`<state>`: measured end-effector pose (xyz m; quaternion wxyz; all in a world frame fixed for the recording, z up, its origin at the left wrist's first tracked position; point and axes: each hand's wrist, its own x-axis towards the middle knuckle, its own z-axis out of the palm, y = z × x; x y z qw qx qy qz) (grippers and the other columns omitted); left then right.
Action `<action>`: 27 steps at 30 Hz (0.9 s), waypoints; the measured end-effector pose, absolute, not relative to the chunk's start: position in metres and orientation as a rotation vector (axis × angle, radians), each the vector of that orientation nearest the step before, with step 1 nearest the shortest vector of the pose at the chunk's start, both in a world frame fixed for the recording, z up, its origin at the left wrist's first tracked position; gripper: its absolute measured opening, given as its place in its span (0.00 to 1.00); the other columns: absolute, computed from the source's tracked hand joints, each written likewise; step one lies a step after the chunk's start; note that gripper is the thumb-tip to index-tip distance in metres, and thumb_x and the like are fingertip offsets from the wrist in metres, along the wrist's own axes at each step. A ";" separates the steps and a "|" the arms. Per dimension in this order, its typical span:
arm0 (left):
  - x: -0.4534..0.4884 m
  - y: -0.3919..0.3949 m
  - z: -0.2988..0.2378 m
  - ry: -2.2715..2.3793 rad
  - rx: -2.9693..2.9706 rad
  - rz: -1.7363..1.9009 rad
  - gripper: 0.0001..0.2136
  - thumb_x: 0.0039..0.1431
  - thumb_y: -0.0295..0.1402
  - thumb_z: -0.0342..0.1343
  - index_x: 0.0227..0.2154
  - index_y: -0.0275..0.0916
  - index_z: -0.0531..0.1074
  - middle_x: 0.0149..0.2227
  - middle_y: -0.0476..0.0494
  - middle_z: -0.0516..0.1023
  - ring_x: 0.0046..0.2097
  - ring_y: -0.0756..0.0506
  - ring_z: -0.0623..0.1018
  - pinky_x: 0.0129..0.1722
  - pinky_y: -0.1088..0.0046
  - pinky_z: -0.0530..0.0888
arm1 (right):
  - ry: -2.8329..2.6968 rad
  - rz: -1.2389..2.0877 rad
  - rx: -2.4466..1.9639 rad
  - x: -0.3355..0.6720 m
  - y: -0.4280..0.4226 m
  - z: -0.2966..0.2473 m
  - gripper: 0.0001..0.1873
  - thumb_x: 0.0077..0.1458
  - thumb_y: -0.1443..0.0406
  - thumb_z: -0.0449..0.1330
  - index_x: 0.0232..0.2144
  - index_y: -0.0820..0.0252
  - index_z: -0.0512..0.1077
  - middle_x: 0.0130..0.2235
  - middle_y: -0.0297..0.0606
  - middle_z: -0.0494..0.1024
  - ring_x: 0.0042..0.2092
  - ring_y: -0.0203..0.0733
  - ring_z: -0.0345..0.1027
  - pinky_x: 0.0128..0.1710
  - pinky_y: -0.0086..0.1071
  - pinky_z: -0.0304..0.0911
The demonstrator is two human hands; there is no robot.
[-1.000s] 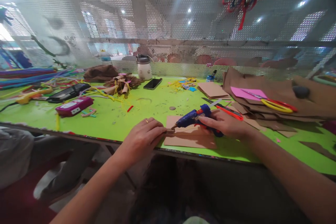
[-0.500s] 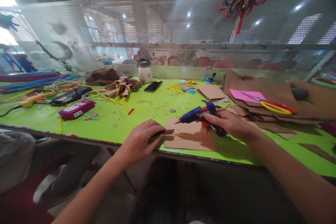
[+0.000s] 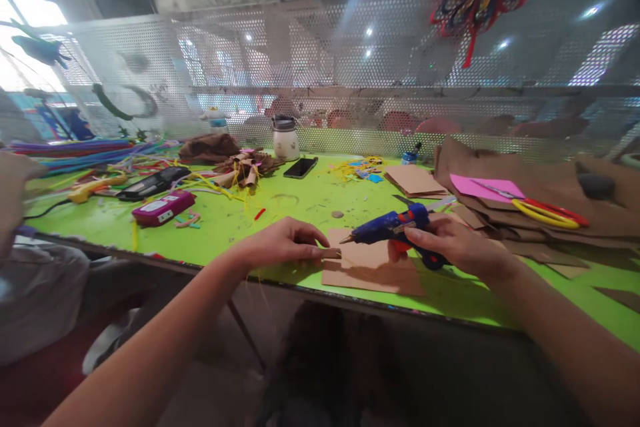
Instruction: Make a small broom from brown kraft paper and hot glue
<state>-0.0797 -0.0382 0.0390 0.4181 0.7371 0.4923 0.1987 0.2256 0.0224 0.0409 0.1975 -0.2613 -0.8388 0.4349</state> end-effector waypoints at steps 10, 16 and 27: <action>-0.080 -0.021 0.036 1.117 1.666 0.448 0.14 0.50 0.41 0.63 0.33 0.34 0.78 0.29 0.44 0.80 0.28 0.51 0.75 0.28 0.79 0.70 | -2.326 1.194 -0.852 0.215 0.020 0.033 0.28 0.57 0.45 0.52 0.27 0.63 0.76 0.26 0.38 0.73 0.25 0.33 0.59 0.21 0.28 0.52; -0.082 -0.018 0.032 1.083 1.647 0.462 0.14 0.49 0.41 0.64 0.33 0.34 0.78 0.28 0.44 0.80 0.26 0.52 0.75 0.27 0.79 0.70 | -2.326 1.176 -0.892 0.215 0.023 0.027 0.28 0.57 0.46 0.52 0.27 0.63 0.76 0.25 0.37 0.72 0.23 0.32 0.57 0.20 0.28 0.49; -0.083 -0.018 0.027 1.086 1.664 0.487 0.12 0.50 0.38 0.64 0.33 0.34 0.78 0.28 0.45 0.79 0.26 0.53 0.74 0.27 0.80 0.70 | -2.372 1.127 -0.884 0.217 0.026 0.023 0.27 0.59 0.47 0.50 0.26 0.62 0.75 0.28 0.39 0.75 0.27 0.35 0.63 0.23 0.29 0.53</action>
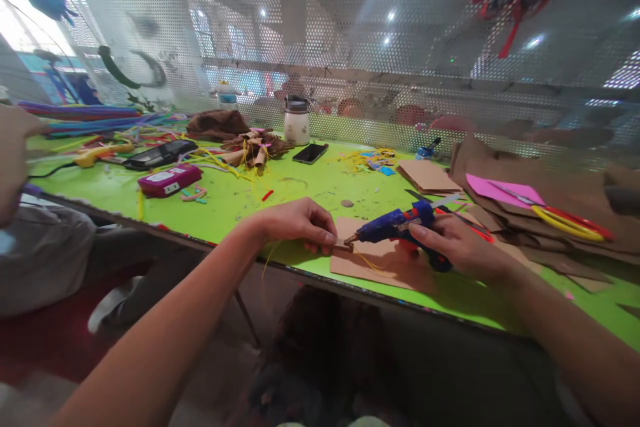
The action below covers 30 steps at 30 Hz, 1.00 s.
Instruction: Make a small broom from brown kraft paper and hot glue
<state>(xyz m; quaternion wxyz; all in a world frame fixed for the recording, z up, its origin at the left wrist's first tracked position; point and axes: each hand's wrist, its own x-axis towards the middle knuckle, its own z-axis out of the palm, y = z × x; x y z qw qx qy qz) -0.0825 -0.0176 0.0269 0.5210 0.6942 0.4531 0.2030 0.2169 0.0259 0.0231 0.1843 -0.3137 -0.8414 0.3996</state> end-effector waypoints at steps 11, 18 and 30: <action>-0.081 -0.018 0.026 1.096 1.660 0.498 0.11 0.50 0.38 0.64 0.32 0.34 0.78 0.27 0.46 0.79 0.26 0.54 0.74 0.26 0.81 0.70 | -2.385 1.073 -0.871 0.216 0.026 0.023 0.27 0.59 0.47 0.50 0.25 0.62 0.74 0.26 0.38 0.75 0.26 0.35 0.65 0.24 0.29 0.55; -0.081 -0.018 0.027 1.098 1.657 0.500 0.11 0.50 0.38 0.64 0.31 0.34 0.78 0.27 0.46 0.79 0.25 0.53 0.74 0.26 0.80 0.70 | -2.385 1.114 -0.859 0.220 0.027 0.024 0.27 0.58 0.47 0.51 0.24 0.63 0.75 0.27 0.40 0.77 0.29 0.39 0.69 0.29 0.30 0.60; -0.080 -0.019 0.028 1.117 1.650 0.490 0.12 0.50 0.38 0.64 0.32 0.33 0.78 0.27 0.45 0.79 0.26 0.53 0.74 0.26 0.81 0.70 | -2.322 1.158 -0.898 0.214 0.024 0.023 0.27 0.57 0.46 0.52 0.25 0.63 0.74 0.27 0.39 0.75 0.27 0.35 0.65 0.26 0.29 0.58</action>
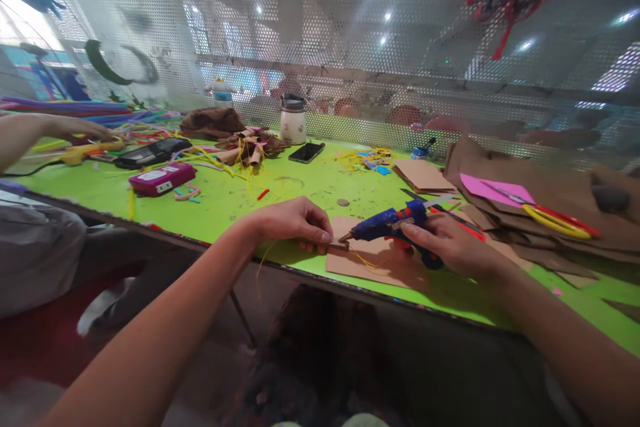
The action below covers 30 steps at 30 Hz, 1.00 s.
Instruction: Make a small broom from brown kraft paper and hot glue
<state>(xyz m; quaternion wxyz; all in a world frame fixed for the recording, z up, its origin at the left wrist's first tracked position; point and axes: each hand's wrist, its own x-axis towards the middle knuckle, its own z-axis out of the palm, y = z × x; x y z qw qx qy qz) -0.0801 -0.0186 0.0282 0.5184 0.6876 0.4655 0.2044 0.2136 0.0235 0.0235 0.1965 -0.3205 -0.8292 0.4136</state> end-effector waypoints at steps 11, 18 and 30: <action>-0.080 -0.020 0.029 1.115 1.654 0.498 0.12 0.50 0.38 0.63 0.33 0.33 0.78 0.27 0.45 0.79 0.25 0.53 0.73 0.26 0.81 0.69 | -2.257 1.170 -0.892 0.215 0.022 0.026 0.27 0.57 0.46 0.52 0.23 0.62 0.73 0.28 0.39 0.76 0.30 0.37 0.67 0.30 0.29 0.60; -0.079 -0.020 0.030 1.118 1.639 0.497 0.12 0.49 0.39 0.64 0.31 0.33 0.78 0.26 0.45 0.79 0.25 0.54 0.73 0.26 0.81 0.69 | -2.260 1.209 -0.909 0.213 0.024 0.022 0.27 0.57 0.47 0.53 0.25 0.64 0.73 0.26 0.38 0.74 0.26 0.33 0.63 0.25 0.28 0.56; -0.080 -0.020 0.030 1.110 1.640 0.513 0.12 0.49 0.39 0.64 0.31 0.34 0.78 0.26 0.45 0.79 0.25 0.54 0.73 0.26 0.81 0.70 | -2.279 1.195 -0.920 0.217 0.026 0.024 0.27 0.57 0.46 0.53 0.25 0.63 0.74 0.26 0.38 0.74 0.27 0.35 0.65 0.26 0.28 0.58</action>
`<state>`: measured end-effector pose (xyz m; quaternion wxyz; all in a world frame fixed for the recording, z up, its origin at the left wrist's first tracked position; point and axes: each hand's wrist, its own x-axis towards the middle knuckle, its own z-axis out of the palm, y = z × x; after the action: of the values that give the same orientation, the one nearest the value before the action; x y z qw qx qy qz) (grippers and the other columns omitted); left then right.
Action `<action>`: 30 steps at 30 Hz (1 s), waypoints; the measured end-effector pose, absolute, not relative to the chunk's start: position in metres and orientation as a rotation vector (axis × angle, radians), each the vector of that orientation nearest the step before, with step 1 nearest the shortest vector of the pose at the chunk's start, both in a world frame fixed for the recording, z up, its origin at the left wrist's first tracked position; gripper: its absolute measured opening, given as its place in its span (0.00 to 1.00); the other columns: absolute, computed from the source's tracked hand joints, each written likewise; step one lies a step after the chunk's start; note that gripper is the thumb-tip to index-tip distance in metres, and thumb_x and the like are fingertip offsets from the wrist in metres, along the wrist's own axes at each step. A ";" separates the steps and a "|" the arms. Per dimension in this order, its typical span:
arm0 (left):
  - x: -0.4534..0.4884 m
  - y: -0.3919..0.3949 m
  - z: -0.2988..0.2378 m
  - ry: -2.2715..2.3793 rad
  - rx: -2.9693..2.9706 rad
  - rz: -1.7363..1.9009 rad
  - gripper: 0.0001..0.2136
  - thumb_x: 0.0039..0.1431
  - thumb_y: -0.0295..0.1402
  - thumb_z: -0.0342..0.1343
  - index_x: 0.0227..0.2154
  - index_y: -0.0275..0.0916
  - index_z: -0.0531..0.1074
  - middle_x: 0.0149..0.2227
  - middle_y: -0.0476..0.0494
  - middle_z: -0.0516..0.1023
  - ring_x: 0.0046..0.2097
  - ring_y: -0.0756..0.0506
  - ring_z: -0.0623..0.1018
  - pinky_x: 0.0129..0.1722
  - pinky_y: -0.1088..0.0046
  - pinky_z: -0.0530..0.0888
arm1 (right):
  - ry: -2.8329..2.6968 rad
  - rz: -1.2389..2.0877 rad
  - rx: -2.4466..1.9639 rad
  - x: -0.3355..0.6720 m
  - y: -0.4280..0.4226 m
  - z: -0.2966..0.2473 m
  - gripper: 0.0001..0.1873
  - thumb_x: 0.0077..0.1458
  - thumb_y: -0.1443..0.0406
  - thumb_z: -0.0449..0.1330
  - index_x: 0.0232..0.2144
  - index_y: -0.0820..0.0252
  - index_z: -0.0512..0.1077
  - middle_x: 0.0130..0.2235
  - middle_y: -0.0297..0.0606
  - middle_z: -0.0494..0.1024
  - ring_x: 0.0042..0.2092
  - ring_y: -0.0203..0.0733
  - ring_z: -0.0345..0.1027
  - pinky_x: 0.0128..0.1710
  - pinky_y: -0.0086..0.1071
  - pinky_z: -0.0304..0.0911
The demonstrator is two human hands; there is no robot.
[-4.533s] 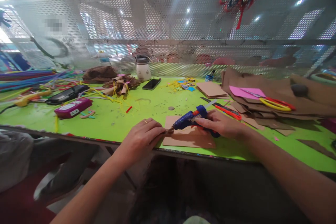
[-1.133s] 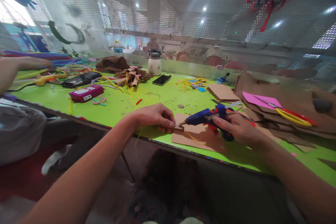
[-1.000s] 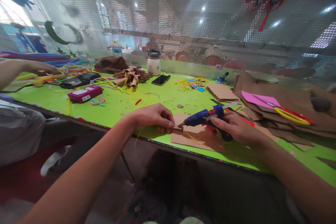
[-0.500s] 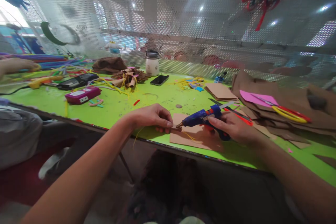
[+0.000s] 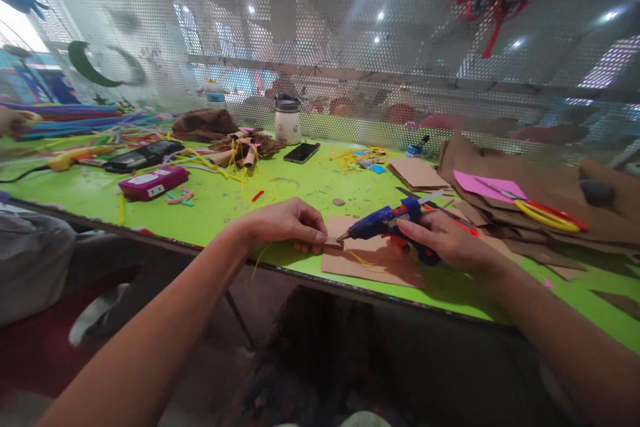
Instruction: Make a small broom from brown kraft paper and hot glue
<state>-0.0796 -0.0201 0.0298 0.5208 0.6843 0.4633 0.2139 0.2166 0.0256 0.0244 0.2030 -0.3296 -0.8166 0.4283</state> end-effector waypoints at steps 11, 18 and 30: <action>-0.079 -0.021 0.031 1.115 1.648 0.507 0.12 0.50 0.38 0.64 0.31 0.34 0.78 0.26 0.45 0.79 0.25 0.54 0.73 0.26 0.81 0.69 | -2.267 1.204 -0.933 0.217 0.026 0.026 0.27 0.57 0.46 0.53 0.24 0.63 0.74 0.26 0.38 0.74 0.28 0.35 0.65 0.28 0.28 0.58; -0.079 -0.021 0.030 1.101 1.644 0.509 0.12 0.50 0.39 0.64 0.32 0.34 0.79 0.27 0.45 0.79 0.25 0.53 0.74 0.26 0.81 0.69 | -2.244 1.253 -0.889 0.213 0.024 0.024 0.26 0.57 0.47 0.53 0.27 0.63 0.74 0.28 0.39 0.74 0.29 0.35 0.65 0.27 0.28 0.58; -0.080 -0.021 0.028 1.090 1.656 0.523 0.12 0.50 0.39 0.63 0.32 0.34 0.79 0.26 0.45 0.79 0.25 0.53 0.74 0.26 0.81 0.70 | -2.244 1.320 -0.909 0.218 0.026 0.022 0.27 0.56 0.46 0.54 0.25 0.64 0.74 0.26 0.40 0.74 0.28 0.36 0.64 0.27 0.28 0.58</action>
<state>-0.0801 -0.0210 0.0285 0.5190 0.6905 0.4542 0.2181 0.2184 0.0261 0.0223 0.1906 -0.3237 -0.7988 0.4699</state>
